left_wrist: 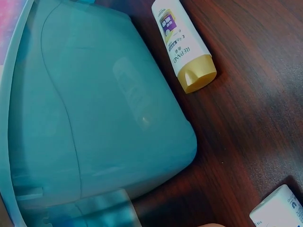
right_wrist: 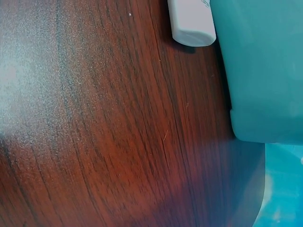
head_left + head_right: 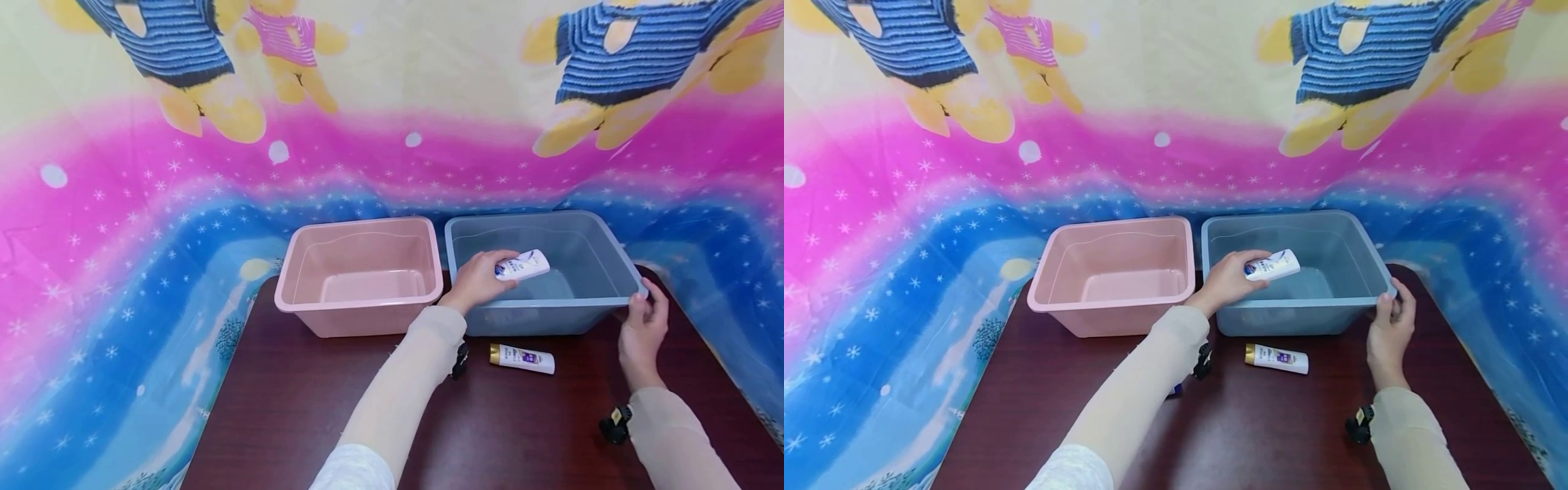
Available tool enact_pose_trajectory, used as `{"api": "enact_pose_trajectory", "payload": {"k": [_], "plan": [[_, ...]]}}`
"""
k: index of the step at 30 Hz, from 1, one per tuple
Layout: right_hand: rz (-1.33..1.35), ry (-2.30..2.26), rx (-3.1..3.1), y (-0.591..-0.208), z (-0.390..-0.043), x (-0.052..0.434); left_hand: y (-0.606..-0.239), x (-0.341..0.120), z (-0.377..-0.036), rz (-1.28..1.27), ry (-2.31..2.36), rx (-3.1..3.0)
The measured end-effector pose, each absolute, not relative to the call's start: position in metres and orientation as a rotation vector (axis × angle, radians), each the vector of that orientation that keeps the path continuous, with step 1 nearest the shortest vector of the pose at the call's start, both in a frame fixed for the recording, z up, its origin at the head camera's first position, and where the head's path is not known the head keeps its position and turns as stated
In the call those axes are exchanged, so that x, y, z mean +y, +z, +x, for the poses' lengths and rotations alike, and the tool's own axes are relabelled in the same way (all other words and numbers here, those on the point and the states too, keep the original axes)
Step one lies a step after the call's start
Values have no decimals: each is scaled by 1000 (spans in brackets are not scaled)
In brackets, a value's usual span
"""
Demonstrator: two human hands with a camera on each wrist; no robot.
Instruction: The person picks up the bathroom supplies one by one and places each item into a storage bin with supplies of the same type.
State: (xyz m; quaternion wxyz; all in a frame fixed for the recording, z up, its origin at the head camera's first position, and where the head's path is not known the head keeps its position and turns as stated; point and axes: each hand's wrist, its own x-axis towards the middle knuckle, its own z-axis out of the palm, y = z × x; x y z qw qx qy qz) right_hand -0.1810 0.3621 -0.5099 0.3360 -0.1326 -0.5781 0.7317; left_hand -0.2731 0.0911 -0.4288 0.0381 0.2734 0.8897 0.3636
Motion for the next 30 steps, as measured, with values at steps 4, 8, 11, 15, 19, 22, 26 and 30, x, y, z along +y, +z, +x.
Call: {"api": "enact_pose_trajectory", "payload": {"k": [4, 8, 11, 15, 19, 22, 26, 30], "plan": [[-344, 1903, -1514, -506, -179, 360, -429, 91, -273, 838, 1104, 2721], [-370, 1894, -1536, -506, -178, 360, -430, 90, -273, 828, 1171, 2700], [-393, 1902, -1540, -509, -179, 362, -429, 89, -273, 819, 1213, 2687], [-403, 1915, -1532, -512, -181, 363, -427, 87, -270, 822, 1219, 2684], [-381, 1912, -1515, -512, -182, 362, -424, 87, -267, 834, 1240, 2698], [-364, 1909, -1496, -512, -182, 362, -423, 87, -265, 859, 1239, 2726], [-355, 1909, -1492, -510, -181, 361, -423, 86, -264, 898, 1210, 2762], [-356, 1914, -1500, -511, -181, 361, -423, 84, -263, 921, 1194, 2771]]}}
